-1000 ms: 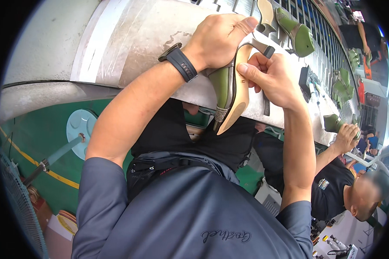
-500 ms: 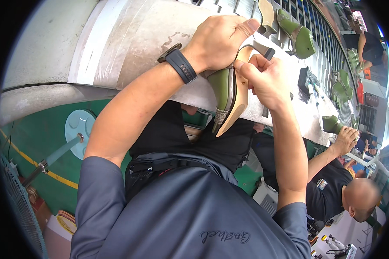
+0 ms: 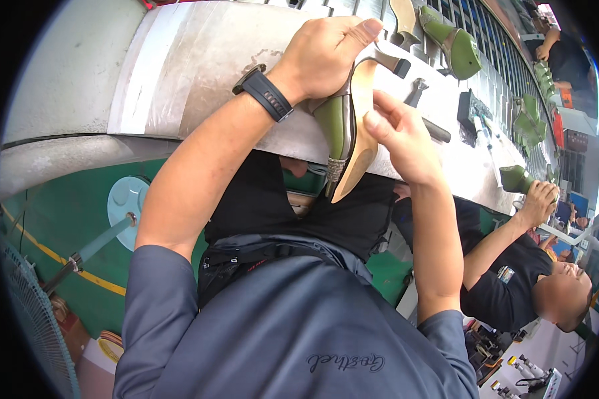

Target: The person assembles high-heeled shoes by taking shoe lasts and soles from a conveyor belt, pressing the soles onto the shoes by hand, and hammering along the edges with a hammer.

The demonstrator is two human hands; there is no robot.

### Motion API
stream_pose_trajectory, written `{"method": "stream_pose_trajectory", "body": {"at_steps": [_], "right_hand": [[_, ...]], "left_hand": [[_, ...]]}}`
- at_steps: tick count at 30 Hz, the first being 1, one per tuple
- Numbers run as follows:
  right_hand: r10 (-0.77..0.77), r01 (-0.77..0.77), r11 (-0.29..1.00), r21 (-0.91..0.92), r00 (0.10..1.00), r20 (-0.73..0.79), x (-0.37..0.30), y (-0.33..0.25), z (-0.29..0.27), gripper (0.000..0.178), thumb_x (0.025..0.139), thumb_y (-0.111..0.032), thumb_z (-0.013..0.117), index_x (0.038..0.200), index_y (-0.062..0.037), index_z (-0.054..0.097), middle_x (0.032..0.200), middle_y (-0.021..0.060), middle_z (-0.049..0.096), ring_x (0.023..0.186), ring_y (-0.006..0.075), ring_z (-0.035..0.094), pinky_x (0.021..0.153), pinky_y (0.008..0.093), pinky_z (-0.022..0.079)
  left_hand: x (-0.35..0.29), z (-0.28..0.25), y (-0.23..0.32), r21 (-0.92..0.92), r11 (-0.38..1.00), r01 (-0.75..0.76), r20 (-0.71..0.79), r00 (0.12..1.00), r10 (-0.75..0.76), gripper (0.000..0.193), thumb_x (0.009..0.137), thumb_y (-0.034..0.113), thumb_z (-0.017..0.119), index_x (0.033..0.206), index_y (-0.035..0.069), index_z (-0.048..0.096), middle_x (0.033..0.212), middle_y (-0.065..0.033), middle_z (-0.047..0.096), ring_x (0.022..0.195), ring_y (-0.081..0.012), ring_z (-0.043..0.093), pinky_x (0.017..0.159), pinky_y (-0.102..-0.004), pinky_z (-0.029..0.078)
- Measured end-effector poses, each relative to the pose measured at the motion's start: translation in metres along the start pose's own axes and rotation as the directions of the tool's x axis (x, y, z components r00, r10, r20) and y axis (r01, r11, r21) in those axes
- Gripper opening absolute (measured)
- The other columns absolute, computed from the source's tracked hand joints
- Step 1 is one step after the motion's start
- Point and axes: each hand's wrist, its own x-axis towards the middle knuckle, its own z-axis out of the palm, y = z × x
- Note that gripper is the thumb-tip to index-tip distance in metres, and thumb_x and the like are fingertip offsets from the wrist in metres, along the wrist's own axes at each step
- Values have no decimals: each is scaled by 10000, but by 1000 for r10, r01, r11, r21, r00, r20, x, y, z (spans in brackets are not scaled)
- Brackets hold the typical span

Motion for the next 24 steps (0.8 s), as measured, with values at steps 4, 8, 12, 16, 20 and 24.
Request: {"method": "stream_pose_trajectory", "body": {"at_steps": [4, 8, 12, 16, 20, 24], "right_hand": [[19, -17, 997, -74, 1000, 21, 0, -16, 10, 629, 923, -203, 792, 1410, 109, 545, 1133, 159, 744, 1019, 170, 709, 891, 323, 573], [36, -43, 990, -131, 998, -59, 5, -18, 16, 642, 888, -255, 827, 1357, 107, 580, 1016, 154, 764, 893, 172, 735, 806, 326, 595], [-66, 58, 993, -102, 995, -71, 26, -2, 9, 621, 879, -355, 852, 1259, 96, 657, 976, 146, 771, 845, 164, 742, 769, 321, 599], [-15, -6, 963, -271, 997, -73, 36, -26, 14, 648, 855, -486, 854, 1167, 68, 726, 1029, 162, 785, 872, 179, 759, 803, 327, 603], [-273, 242, 811, -533, 962, 21, 24, -25, 9, 696, 802, -494, 876, 1235, 26, 715, 1157, 209, 760, 1012, 325, 752, 900, 420, 595], [-594, 450, 290, -845, 777, 210, 21, -15, -26, 775, 728, -529, 888, 1306, -44, 708, 1380, 180, 658, 1309, 368, 586, 1150, 480, 435]], "left_hand": [[1, -1, 2, -17, 996, 86, 40, 996, -85, 572, 1120, 501, 485, 1047, -2, 749, 760, -37, 657, 728, -87, 590, 660, -278, 486], [3, 0, -4, 28, 999, -18, 25, 1000, 18, 571, 1119, 505, 486, 1048, 2, 746, 764, -35, 653, 712, -78, 579, 635, -275, 473], [3, -6, 6, 4, 996, 88, 96, 991, -88, 573, 1113, 516, 494, 1054, 1, 740, 807, -38, 670, 752, -88, 591, 688, -264, 490], [-1, -16, -2, -88, 990, 113, 125, 987, -101, 525, 1108, 490, 529, 1106, 4, 728, 923, -39, 691, 853, -95, 615, 783, -249, 514], [-42, -34, 3, -88, 995, -47, -244, 969, 24, 420, 1062, 408, 655, 1106, -10, 670, 984, -80, 703, 919, -146, 674, 823, -297, 547], [-114, -38, 32, 226, 967, -120, -243, 954, 175, 606, 776, 332, 931, 1209, 9, 655, 1191, -120, 635, 1055, -251, 639, 921, -383, 545]]}}
